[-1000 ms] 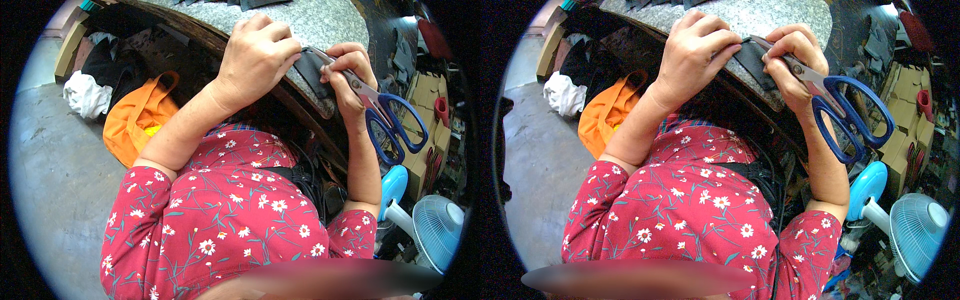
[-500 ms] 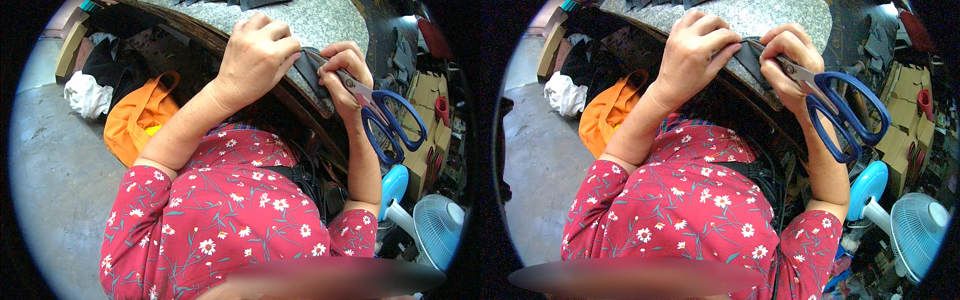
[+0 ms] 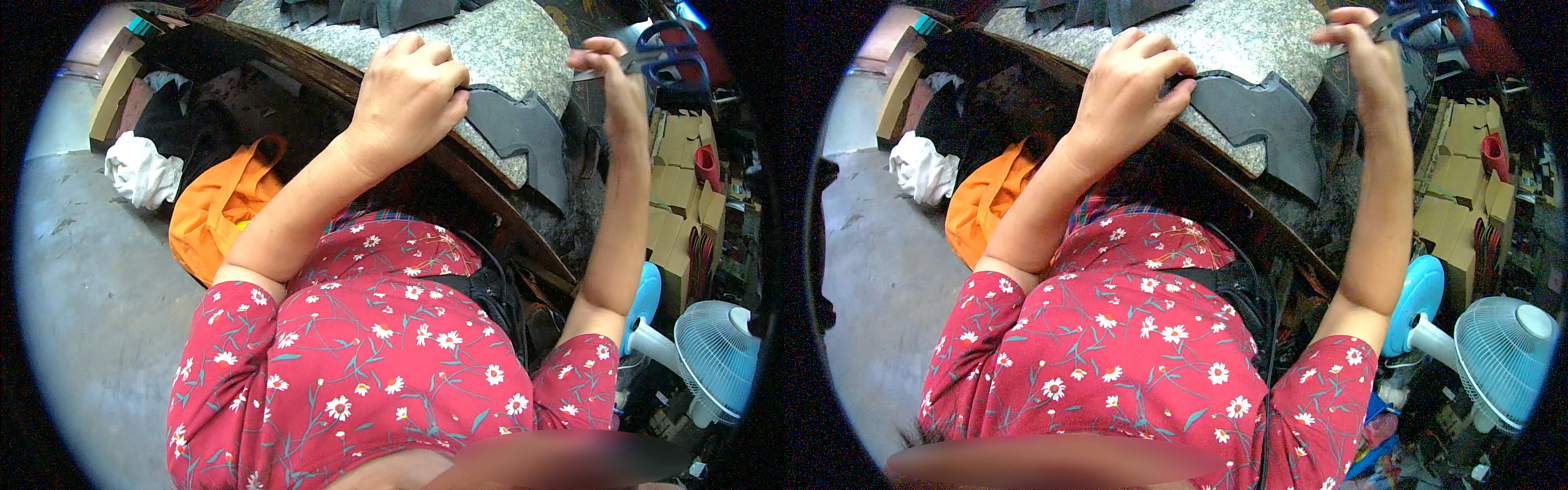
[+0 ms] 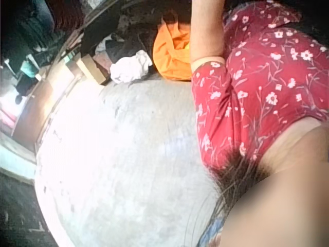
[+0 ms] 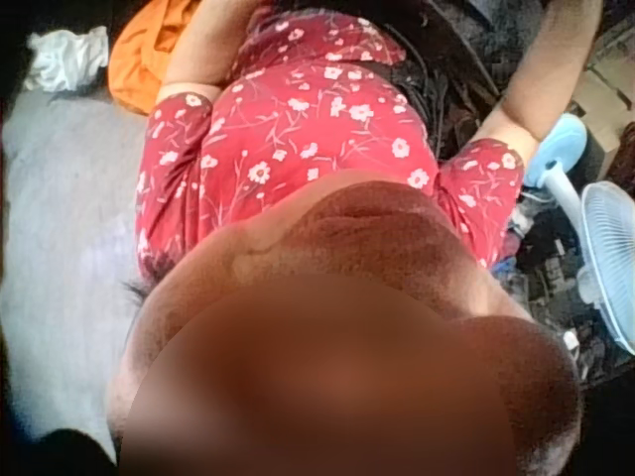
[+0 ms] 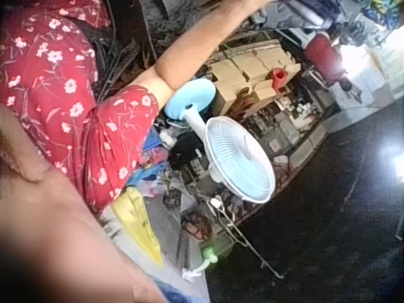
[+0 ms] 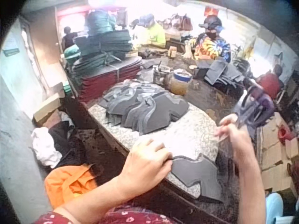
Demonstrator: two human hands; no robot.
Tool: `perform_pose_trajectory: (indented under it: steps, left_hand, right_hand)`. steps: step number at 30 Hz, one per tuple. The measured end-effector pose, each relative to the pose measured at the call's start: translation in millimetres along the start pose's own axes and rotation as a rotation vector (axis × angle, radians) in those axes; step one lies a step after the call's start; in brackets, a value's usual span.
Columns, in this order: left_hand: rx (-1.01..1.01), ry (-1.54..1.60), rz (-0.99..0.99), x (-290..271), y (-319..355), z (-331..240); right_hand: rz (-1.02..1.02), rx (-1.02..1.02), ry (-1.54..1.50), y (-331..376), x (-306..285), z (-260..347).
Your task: The person repeatedly cuts dark flexible material into identical shapes using scissors, then uses a hammer to tap the edges of each piece. The finished pieces are stacked on the table.
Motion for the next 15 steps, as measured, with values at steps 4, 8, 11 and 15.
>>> perform_pose_trajectory:
  steps: [4, 8, 11, 15]
  left_hand:
    - [-0.009, -0.057, -0.008, 3.3, -4.4, -1.6]
    - [0.026, -0.003, -0.130, -15.4, -1.1, -8.2]
    - [0.023, 0.033, -0.202, -30.4, 3.5, -10.4]
    - [-0.048, 0.290, -0.248, -41.7, 5.8, -3.6]
  right_hand:
    - [-0.179, 0.080, 0.232, -34.0, -70.9, -89.9]
    - [-0.111, 0.189, 0.591, -49.1, -102.0, -159.3]
    - [0.062, 0.168, 0.825, -50.3, -94.6, -154.5]
    - [0.067, -0.224, 1.227, -35.0, -50.4, -56.1]
Point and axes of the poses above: each hand's wrist, its own y-axis away from the middle knuckle, its own x-axis out of the palm, z = x × y, the point moved 7 cm from there along -y, towards the middle knuckle, and after that the axes turned 15 degrees about -x, right-handed, at the moved point
